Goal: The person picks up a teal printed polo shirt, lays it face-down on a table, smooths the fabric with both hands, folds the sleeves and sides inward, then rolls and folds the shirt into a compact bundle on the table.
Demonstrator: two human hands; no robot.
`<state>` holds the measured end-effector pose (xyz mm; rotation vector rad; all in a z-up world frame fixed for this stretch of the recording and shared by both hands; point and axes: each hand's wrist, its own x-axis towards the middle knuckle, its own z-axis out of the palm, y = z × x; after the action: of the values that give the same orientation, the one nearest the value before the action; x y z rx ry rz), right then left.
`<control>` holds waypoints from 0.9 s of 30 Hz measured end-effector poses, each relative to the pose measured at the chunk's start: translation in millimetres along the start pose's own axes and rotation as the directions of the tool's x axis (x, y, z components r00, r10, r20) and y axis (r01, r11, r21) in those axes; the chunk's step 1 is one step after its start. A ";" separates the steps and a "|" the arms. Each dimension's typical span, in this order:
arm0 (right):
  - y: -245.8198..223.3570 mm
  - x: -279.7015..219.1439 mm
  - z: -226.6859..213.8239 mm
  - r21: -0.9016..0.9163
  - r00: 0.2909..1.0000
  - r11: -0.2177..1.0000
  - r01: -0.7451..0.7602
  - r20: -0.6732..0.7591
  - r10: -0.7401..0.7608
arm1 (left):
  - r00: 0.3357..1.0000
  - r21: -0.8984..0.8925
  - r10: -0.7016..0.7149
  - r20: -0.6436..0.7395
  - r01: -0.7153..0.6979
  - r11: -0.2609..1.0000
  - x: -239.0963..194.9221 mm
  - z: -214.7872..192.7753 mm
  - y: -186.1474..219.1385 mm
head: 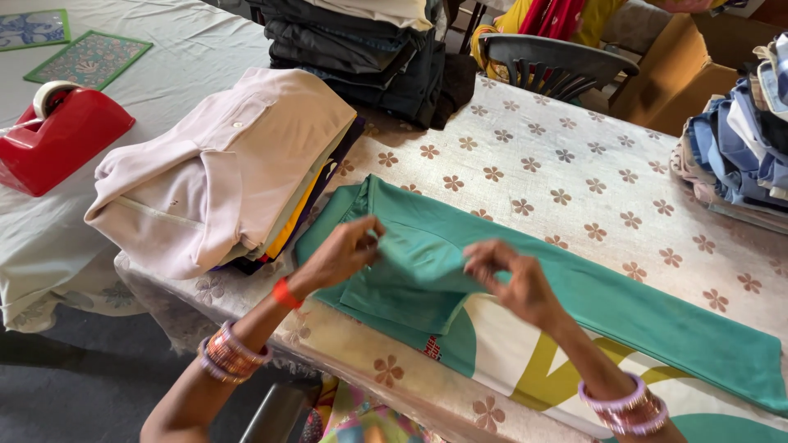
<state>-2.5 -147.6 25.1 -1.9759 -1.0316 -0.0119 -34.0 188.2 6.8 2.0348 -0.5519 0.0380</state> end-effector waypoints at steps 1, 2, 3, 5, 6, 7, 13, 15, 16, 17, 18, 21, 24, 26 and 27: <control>17.3 6.9 -3.9 0.109 0.983 0.980 -0.167 -0.061 0.174 | 0.975 -0.048 -0.205 -0.085 0.201 0.978 9.6 -1.4 17.0; 34.4 13.8 -7.9 0.225 0.932 0.921 -0.319 -0.101 0.348 | 0.902 -0.111 -0.403 -0.157 0.389 0.914 19.0 -3.0 34.2; 37.3 19.0 -8.0 0.221 0.932 0.922 -0.319 -0.101 0.347 | 0.903 -0.113 -0.400 -0.157 0.386 0.915 23.0 0.5 25.4; 42.9 31.2 -9.2 0.050 0.848 0.853 -0.520 -0.095 0.522 | 0.920 0.143 -0.290 -0.263 0.334 0.932 32.4 6.0 8.4; 38.6 29.0 -8.5 0.046 0.849 0.855 -0.517 -0.098 0.519 | 0.921 0.143 -0.285 -0.265 0.329 0.933 31.5 7.8 5.0; 35.0 26.7 -7.4 -0.059 0.881 0.886 -0.459 -0.161 0.446 | 0.925 0.252 -0.208 -0.317 0.294 0.922 30.4 10.2 0.9; 17.8 14.5 3.9 -0.500 0.981 0.856 -0.134 -0.187 0.045 | 0.927 0.539 0.094 -0.364 0.128 0.832 29.9 23.5 -3.7; 16.5 13.7 14.6 -0.562 0.995 0.826 -0.031 -0.099 -0.030 | 0.949 0.550 0.091 -0.301 0.095 0.830 33.4 40.1 -10.6; 14.8 13.7 21.5 -0.603 0.997 0.795 0.067 0.018 -0.070 | 0.947 0.582 0.227 -0.229 -0.054 0.812 34.0 50.7 -12.4; 13.3 15.0 27.8 -0.630 0.984 0.757 0.172 0.139 -0.108 | 0.920 0.603 0.359 -0.156 -0.199 0.772 35.1 60.6 -14.2; 15.1 8.3 29.7 -0.628 0.983 0.758 0.178 0.143 -0.112 | 0.921 0.605 0.356 -0.161 -0.193 0.772 27.4 68.1 -19.0; 22.0 -6.1 37.6 -0.628 0.915 0.765 0.145 0.379 0.138 | 0.978 0.767 0.210 0.014 -0.145 0.625 -1.9 79.2 -20.9; 28.8 -12.4 41.2 -0.654 0.941 0.748 0.115 0.313 0.129 | 0.999 0.734 -0.036 0.016 0.013 0.680 -22.1 73.5 -5.3; 27.9 -13.2 42.5 -0.680 0.946 0.724 0.114 0.296 0.129 | 0.999 0.774 0.032 -0.019 -0.006 0.633 -28.8 75.0 -7.2; 28.2 -13.8 43.3 -0.680 0.947 0.725 0.113 0.295 0.129 | 0.999 0.775 0.033 -0.018 -0.007 0.632 -25.6 72.8 -2.5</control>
<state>-8.2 -133.6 -26.2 -2.7379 -1.3682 -0.0829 -70.4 137.8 -39.0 2.8757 -0.5967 0.3858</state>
